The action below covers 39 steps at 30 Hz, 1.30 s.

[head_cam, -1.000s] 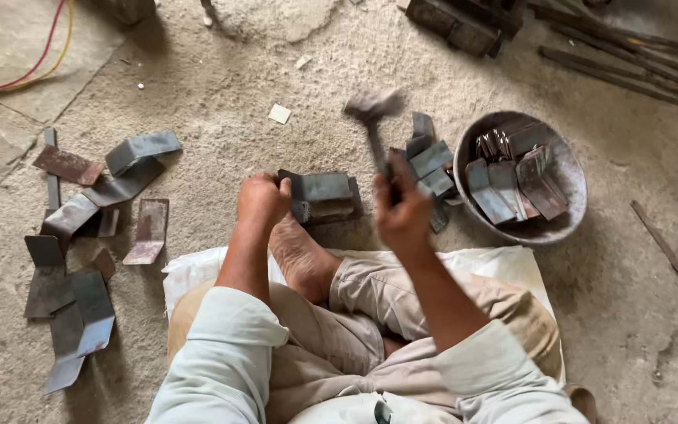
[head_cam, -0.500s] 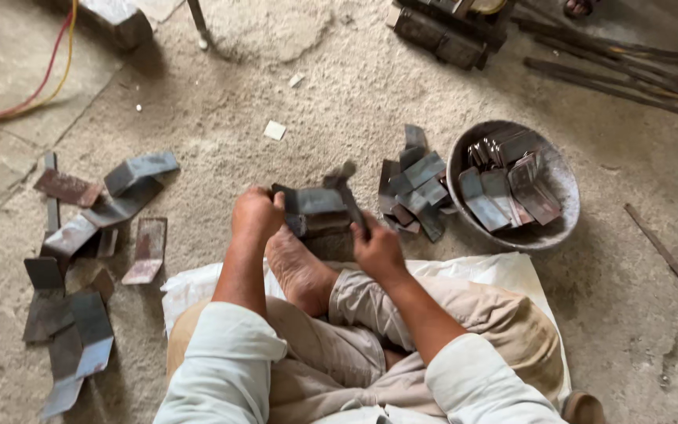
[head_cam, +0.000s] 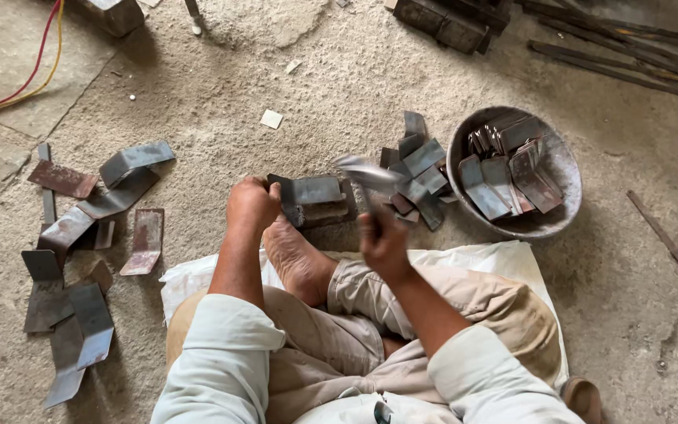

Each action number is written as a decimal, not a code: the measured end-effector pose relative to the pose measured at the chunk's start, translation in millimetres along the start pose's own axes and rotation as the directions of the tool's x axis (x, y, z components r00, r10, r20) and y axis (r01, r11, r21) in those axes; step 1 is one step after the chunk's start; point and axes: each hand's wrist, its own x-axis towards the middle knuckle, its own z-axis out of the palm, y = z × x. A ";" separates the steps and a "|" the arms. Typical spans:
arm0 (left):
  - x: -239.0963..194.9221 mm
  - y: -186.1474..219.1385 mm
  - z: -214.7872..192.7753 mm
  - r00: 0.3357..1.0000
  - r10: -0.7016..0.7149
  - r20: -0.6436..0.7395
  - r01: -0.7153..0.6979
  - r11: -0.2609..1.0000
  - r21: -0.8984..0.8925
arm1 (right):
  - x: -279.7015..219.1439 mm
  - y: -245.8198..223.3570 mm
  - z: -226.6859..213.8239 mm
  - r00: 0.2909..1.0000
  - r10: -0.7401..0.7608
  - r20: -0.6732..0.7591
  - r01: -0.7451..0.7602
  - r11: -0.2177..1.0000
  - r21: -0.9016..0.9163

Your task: The person shapes small metal pieces by hitting them with a hammer against a metal block while sitting on the floor, eventually placing the shaped items into a bowl.

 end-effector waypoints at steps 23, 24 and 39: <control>14.8 -26.9 16.8 1.000 0.029 0.000 -0.029 0.996 -0.081 | -19.3 44.5 -7.0 0.743 0.577 0.339 -0.668 0.670 0.325; 21.5 -32.2 17.0 0.998 0.053 0.025 -0.050 0.992 -0.116 | -14.9 39.3 -14.9 0.689 0.617 0.381 -0.723 0.538 0.433; -8.0 34.7 30.9 0.811 0.340 0.477 -0.157 0.911 -0.382 | -116.8 85.8 -24.4 -0.082 0.650 0.756 -0.896 -0.381 0.230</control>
